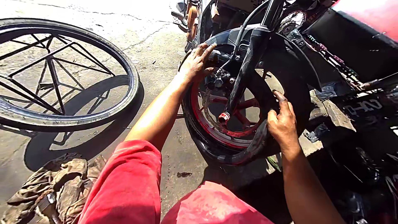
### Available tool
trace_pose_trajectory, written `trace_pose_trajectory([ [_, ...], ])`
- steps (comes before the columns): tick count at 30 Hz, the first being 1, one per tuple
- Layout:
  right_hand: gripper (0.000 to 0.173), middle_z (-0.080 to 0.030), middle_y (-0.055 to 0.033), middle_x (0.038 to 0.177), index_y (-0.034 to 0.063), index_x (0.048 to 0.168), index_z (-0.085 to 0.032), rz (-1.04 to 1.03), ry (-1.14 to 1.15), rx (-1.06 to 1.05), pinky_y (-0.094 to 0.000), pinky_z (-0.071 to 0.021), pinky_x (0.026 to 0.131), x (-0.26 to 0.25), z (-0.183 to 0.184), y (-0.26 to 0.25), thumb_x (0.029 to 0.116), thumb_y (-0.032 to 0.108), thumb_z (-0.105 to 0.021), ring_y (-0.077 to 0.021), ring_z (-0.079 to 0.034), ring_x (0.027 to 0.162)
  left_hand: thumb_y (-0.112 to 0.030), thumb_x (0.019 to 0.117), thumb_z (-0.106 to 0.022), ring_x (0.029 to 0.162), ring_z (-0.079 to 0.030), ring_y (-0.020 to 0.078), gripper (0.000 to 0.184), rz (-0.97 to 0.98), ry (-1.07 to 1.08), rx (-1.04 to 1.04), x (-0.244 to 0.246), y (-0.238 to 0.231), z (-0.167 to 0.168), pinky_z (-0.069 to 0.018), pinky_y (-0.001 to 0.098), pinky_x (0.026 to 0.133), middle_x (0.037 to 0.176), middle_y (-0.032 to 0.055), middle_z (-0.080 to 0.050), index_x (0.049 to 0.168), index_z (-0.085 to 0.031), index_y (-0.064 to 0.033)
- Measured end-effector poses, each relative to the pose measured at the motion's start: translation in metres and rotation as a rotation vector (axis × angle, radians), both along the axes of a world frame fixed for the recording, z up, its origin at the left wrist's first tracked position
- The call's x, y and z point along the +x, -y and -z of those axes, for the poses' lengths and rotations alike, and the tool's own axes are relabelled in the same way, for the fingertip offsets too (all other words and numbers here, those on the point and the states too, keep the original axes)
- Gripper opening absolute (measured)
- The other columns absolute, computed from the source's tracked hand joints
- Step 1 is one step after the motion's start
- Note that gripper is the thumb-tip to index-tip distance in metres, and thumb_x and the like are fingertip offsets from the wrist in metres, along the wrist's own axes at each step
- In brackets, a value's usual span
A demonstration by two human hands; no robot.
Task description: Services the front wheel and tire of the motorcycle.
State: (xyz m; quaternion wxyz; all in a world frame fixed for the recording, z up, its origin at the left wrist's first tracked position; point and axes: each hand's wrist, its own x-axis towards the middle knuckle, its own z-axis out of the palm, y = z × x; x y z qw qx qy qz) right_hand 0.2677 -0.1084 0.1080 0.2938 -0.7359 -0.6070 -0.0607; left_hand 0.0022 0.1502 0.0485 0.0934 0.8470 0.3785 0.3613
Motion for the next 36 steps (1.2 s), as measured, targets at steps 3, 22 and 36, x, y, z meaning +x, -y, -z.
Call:
trace_pose_trajectory([
  [3,0.050,-0.062,-0.0264,0.125,0.0145,0.142,-0.063,-0.052,0.128,0.051,-0.0534,-0.0528,0.093,0.015,-0.017,-0.004,0.0941,0.007,-0.050,-0.0371,-0.063,0.111,-0.036,0.0896,-0.071,0.127,-0.057,0.0376,0.059,-0.075,-0.082,0.048,0.012,0.005,-0.013,-0.0470,0.0550,0.104,0.136,0.0184,-0.059,0.143,-0.054,-0.0175],
  [22,0.049,-0.070,-0.0167,0.109,0.0181,0.131,-0.073,-0.165,0.088,0.071,-0.0514,-0.0533,0.090,0.028,-0.048,-0.029,0.0922,-0.003,-0.051,-0.0310,-0.066,0.103,-0.038,0.1046,-0.057,0.105,-0.067,0.0369,0.033,0.083,-0.040,-0.283,0.010,-0.011,-0.009,-0.0491,0.0648,0.092,0.106,0.0178,-0.071,0.117,-0.070,-0.0098],
  [36,0.035,-0.074,-0.0160,0.105,0.0129,0.137,-0.064,-0.021,-0.367,-0.249,-0.0570,-0.0568,0.083,0.027,-0.008,-0.023,0.1021,0.015,-0.059,-0.0336,-0.072,0.094,-0.019,0.0942,-0.071,0.084,-0.067,0.0293,0.020,-0.045,0.080,-0.170,0.051,-0.001,-0.044,-0.0507,0.0565,0.079,0.089,0.0180,-0.069,0.097,-0.068,0.0008],
])
